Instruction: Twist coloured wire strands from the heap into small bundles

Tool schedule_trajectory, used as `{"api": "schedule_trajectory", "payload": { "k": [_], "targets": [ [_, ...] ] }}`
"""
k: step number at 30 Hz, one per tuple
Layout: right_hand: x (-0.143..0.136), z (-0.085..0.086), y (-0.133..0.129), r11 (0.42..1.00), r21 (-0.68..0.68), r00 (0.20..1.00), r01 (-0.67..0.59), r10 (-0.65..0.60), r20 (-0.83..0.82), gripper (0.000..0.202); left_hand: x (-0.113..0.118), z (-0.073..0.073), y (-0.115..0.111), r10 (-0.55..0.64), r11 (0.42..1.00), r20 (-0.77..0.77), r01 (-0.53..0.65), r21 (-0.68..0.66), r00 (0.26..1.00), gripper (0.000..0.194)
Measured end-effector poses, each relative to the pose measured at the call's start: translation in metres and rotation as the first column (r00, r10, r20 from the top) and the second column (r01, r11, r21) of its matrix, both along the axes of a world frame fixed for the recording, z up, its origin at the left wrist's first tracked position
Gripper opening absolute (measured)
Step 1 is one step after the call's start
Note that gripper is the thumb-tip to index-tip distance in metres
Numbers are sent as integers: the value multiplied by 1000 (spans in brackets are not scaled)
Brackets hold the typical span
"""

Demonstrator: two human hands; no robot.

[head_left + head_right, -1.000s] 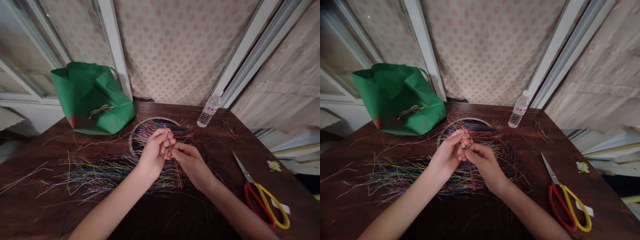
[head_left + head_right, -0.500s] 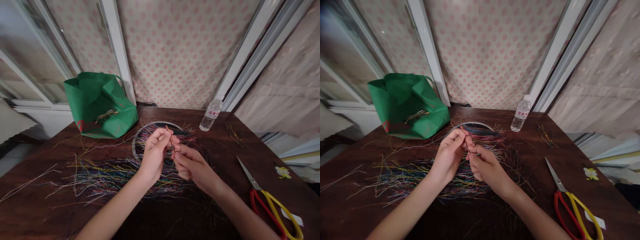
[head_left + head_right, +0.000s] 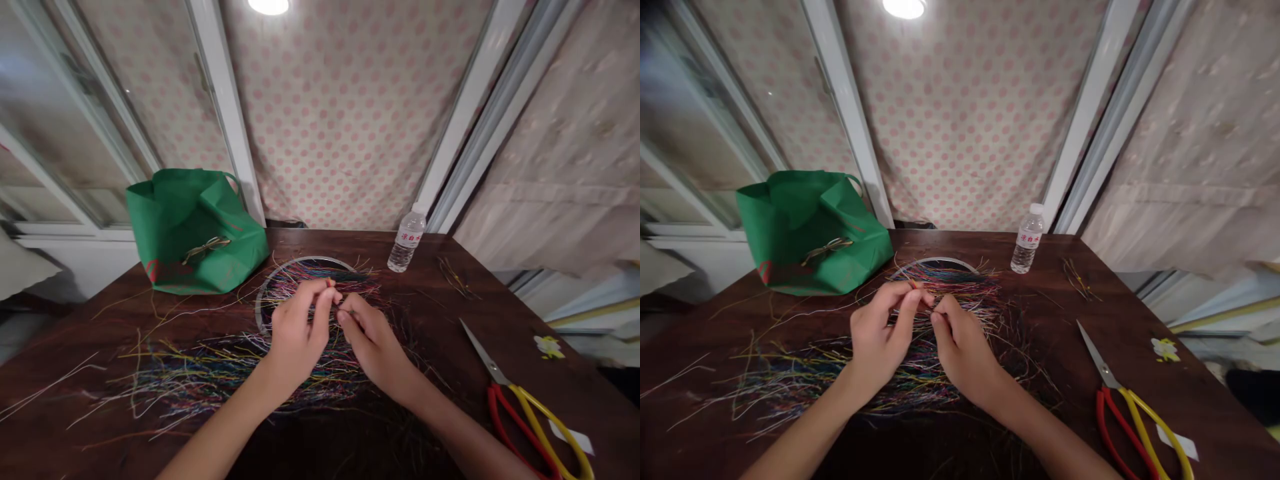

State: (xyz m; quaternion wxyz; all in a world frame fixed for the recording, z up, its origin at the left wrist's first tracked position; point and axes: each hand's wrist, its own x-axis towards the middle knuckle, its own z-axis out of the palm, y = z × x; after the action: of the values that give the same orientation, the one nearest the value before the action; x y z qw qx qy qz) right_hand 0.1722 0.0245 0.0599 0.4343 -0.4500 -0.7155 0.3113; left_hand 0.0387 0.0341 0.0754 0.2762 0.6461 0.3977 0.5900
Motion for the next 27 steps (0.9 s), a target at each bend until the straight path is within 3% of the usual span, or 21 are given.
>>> {"api": "schedule_trajectory", "payload": {
  "k": [3,6,11,16,21,27],
  "targets": [
    [5,4,-3,999,33,999,37,-37,22,22,2,1,5,-76,995,-56,72,-69,995,16],
    [10,7,-5,996,63,995,66,-71,73,20,4,0,9,-134,991,-177,131,-33,975,12],
    [11,8,-6,988,126,976,84,-107,188,17,5,-3,9,-76,993,-237,95,71,968,23],
    [1,1,-6,967,241,928,83,-163,334,14,-1,1,6,-29,1000,-99,29,6,995,21],
    [-7,-4,-10,962,271,917,28,-132,377,15,-9,8,1,-5,998,55,8,-58,998,24],
    [-8,1,-20,981,191,951,-32,-29,308,17,-18,9,5,-103,990,341,130,-57,934,22]
  ]
}}
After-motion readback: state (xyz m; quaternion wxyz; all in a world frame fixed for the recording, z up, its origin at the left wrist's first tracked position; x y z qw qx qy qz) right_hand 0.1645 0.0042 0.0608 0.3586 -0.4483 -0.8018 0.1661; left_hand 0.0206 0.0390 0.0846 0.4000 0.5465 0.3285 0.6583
